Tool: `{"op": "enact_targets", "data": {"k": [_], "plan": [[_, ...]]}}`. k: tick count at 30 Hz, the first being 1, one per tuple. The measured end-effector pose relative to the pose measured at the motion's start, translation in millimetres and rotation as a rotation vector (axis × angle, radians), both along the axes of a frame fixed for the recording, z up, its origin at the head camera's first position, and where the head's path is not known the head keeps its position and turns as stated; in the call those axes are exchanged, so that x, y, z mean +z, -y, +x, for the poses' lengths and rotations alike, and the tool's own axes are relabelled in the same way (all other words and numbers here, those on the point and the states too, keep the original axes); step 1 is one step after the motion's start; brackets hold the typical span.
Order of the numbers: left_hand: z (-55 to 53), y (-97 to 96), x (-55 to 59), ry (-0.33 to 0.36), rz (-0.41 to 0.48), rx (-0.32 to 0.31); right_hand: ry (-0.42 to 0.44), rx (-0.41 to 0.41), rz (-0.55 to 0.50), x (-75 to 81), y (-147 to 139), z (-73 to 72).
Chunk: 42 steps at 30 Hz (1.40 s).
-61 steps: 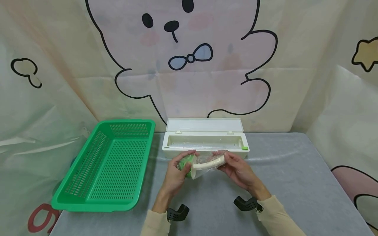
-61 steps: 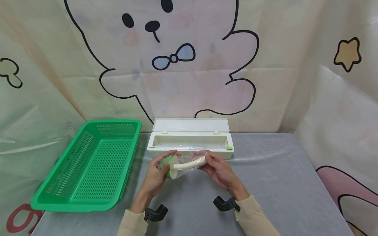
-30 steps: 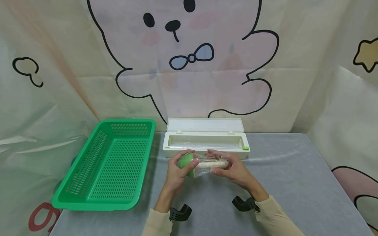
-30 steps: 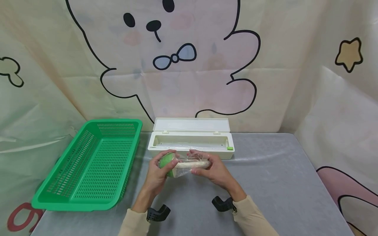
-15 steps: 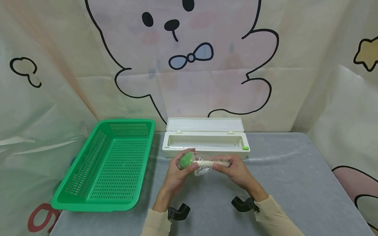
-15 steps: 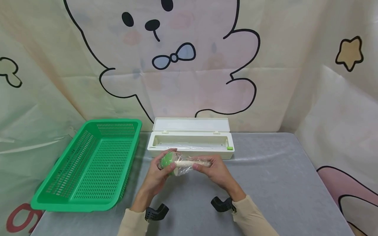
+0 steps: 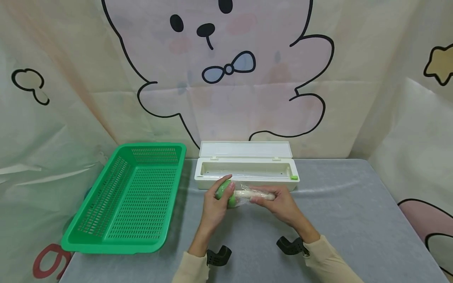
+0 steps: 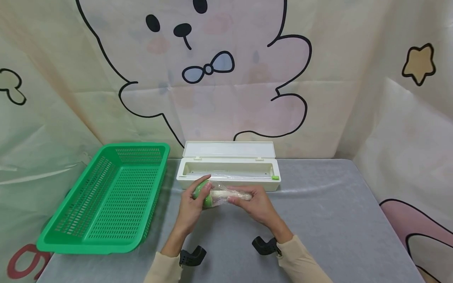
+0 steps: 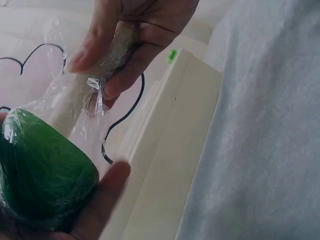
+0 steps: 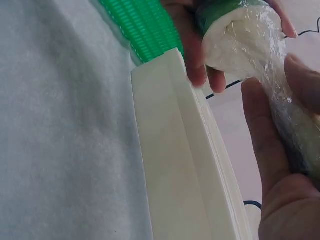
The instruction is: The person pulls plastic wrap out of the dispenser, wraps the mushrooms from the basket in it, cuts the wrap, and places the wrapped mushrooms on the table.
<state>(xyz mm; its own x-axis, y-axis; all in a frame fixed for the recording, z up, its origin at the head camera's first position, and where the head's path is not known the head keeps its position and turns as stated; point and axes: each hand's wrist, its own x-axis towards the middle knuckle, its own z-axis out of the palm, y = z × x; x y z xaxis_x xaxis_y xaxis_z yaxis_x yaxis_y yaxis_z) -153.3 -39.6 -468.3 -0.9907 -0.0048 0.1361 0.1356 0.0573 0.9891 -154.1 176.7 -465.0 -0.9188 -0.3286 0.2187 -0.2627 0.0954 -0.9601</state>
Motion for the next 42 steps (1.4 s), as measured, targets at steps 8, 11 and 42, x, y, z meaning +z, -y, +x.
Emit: {"op": "enact_targets", "data": {"k": [8, 11, 42], "plan": [[2.3, 1.6, 3.3, -0.109, -0.043, -0.088, 0.092, -0.013, -0.054, 1.4, -0.5, -0.7], [1.6, 1.3, 3.8, -0.1, -0.042, -0.071, 0.052, 0.018, -0.041, 1.8, -1.2, -1.4], [-1.7, 6.3, -3.2, -0.128, -0.099, -0.09, -0.008, -0.052, 0.01, 1.2, 7.8, 0.3]]}}
